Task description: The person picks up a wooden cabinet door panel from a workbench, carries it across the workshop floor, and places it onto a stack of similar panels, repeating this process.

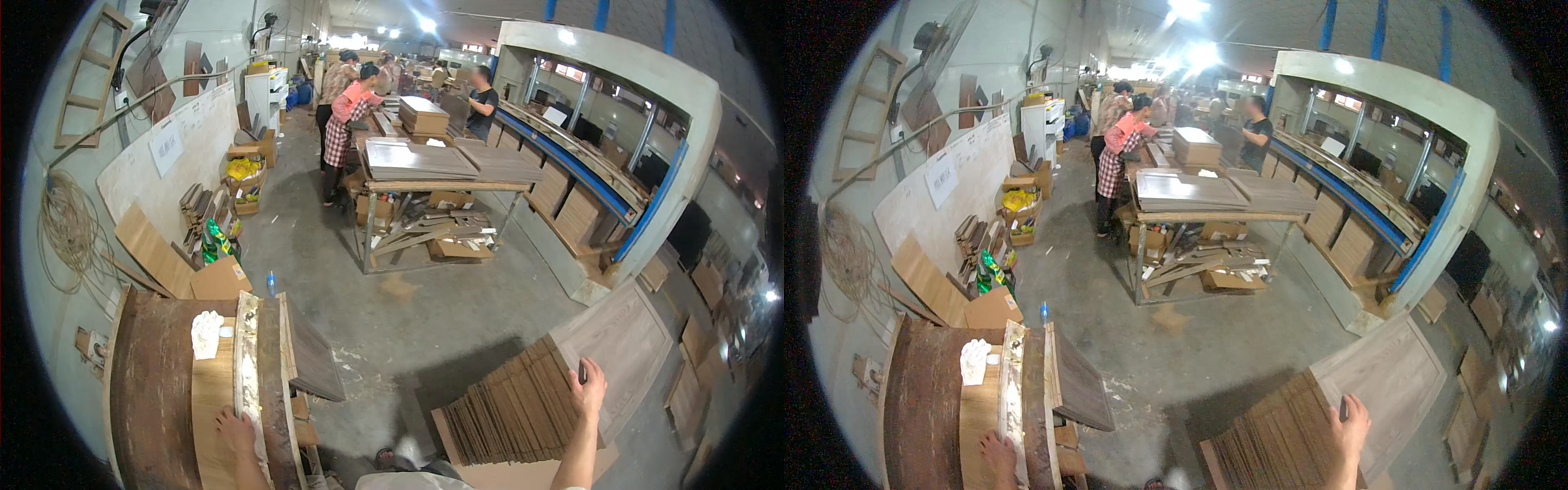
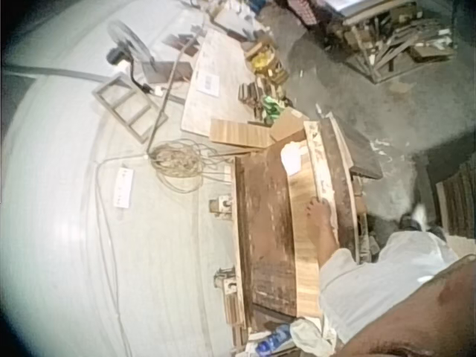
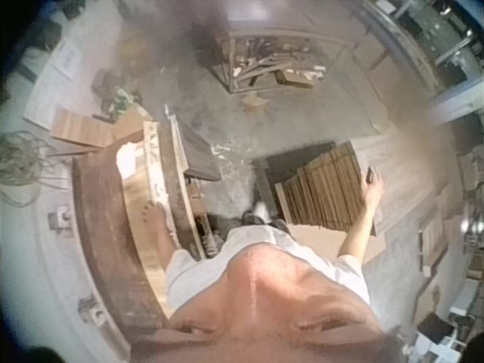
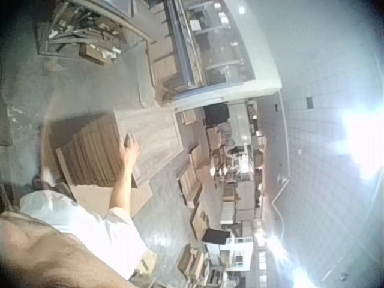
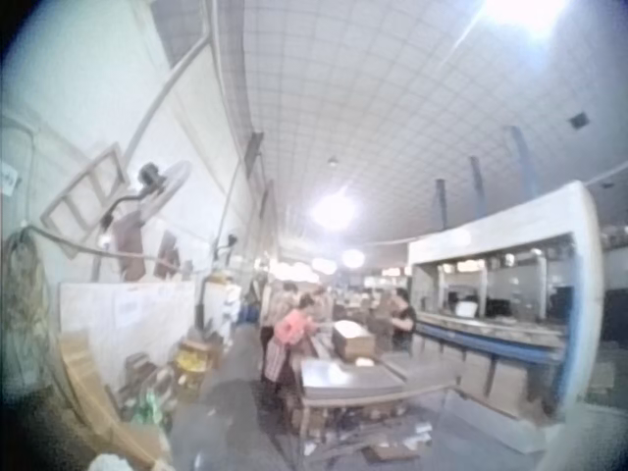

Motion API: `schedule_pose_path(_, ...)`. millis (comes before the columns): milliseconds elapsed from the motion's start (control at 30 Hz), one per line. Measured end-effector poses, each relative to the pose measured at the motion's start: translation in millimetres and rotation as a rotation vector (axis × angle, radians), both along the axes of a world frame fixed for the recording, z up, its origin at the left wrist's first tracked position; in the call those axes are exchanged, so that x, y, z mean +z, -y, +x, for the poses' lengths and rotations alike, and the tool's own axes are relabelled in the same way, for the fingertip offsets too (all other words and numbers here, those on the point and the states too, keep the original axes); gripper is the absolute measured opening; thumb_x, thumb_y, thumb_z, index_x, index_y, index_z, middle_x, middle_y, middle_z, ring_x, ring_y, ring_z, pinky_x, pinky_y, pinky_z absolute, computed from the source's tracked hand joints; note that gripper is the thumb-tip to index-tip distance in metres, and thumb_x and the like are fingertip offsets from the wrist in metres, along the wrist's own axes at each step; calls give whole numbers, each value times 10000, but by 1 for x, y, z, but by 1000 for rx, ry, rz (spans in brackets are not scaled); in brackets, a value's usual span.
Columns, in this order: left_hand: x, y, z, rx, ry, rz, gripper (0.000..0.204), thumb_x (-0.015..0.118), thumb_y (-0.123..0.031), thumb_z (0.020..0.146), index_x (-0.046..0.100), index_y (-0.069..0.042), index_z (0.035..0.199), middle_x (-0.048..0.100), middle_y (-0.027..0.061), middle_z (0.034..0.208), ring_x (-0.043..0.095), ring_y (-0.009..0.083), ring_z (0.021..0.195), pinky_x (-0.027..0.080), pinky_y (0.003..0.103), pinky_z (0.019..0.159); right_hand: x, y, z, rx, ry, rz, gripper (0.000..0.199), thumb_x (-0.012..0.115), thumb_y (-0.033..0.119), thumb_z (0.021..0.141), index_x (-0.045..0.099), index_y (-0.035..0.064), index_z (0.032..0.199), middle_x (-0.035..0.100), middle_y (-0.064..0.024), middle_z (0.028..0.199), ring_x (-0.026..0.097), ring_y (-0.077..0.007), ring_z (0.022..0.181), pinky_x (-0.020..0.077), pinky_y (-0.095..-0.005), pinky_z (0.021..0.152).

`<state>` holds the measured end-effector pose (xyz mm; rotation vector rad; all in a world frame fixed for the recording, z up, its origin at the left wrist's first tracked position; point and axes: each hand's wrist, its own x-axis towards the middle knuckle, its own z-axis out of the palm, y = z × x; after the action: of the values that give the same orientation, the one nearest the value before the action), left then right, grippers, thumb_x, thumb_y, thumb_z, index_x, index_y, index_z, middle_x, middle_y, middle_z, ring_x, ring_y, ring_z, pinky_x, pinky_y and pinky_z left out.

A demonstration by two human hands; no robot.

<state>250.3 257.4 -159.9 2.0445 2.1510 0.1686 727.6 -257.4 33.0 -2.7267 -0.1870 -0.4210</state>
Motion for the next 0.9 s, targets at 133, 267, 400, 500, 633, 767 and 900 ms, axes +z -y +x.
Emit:
schedule_pose_path(133, -4, -3, -7, 8, 13, -36, 446, 641, -306, 889, 552, -38, 1234, 499, 178, 1336, 458, 368, 1268, 403, 512, 1034, -23, 19, 16, 88, 60, -3, 463, 728, 263, 859, 645, 59, 1265, 575, -140, 1377, 495, -325, 1308, 354, -452, 1098)
schedule_pose_path(267, -2, -8, -4, 17, 4, -33, 465, 638, -302, 891, 558, -37, 1265, 530, 180, 1323, 460, 357, 1289, 389, 513, 1062, -24, -17, 36, 207, 307, 38, 359, 703, 140, 864, 661, 1, 1192, 628, -170, 1258, 543, -377, 1213, 413, -469, 1049)
schedule_pose_path(400, -5, -26, -3, 28, 11, -64, 479, 644, -302, 880, 566, -47, 1277, 536, 184, 1338, 462, 360, 1298, 384, 516, 1072, -29, -137, 34, 453, 276, 348, 252, 655, 100, 920, 677, -14, 1143, 659, -158, 1190, 604, -310, 1132, 470, -422, 995)
schedule_pose_path(500, -15, -37, 1, 45, -60, -7, 472, 667, -314, 852, 587, -66, 1245, 548, 188, 1305, 499, 384, 1224, 393, 518, 1051, -67, -261, 28, 612, -291, 551, 280, 631, 137, 968, 671, -11, 1202, 674, -130, 1191, 615, -211, 1101, 485, -351, 960)
schedule_pose_path(633, -41, -36, -11, -11, -100, 197, 470, 692, -329, 828, 600, -63, 1204, 558, 191, 1250, 514, 399, 1163, 413, 526, 1015, -206, -420, 6, 746, -750, 447, 395, 633, 282, 995, 653, -40, 1223, 699, -126, 1182, 619, -196, 1122, 474, -343, 986)
schedule_pose_path(767, -42, -33, -12, -3, -5, 122, 511, 745, -301, 787, 607, -88, 1230, 537, 179, 1281, 502, 403, 1167, 437, 532, 988, -349, -547, -47, 734, -1152, 351, 355, 588, 284, 1012, 647, 48, 1270, 677, -35, 1120, 596, -126, 1015, 483, -288, 832)
schedule_pose_path(900, -49, -30, -13, 22, -119, 58, 523, 762, -295, 769, 620, -103, 1234, 517, 162, 1316, 487, 411, 1206, 420, 550, 1013, -432, -665, -104, 609, -1472, 423, 558, 502, 354, 1039, 398, 57, 1500, 545, -104, 1402, 573, -196, 1183, 472, -317, 912)
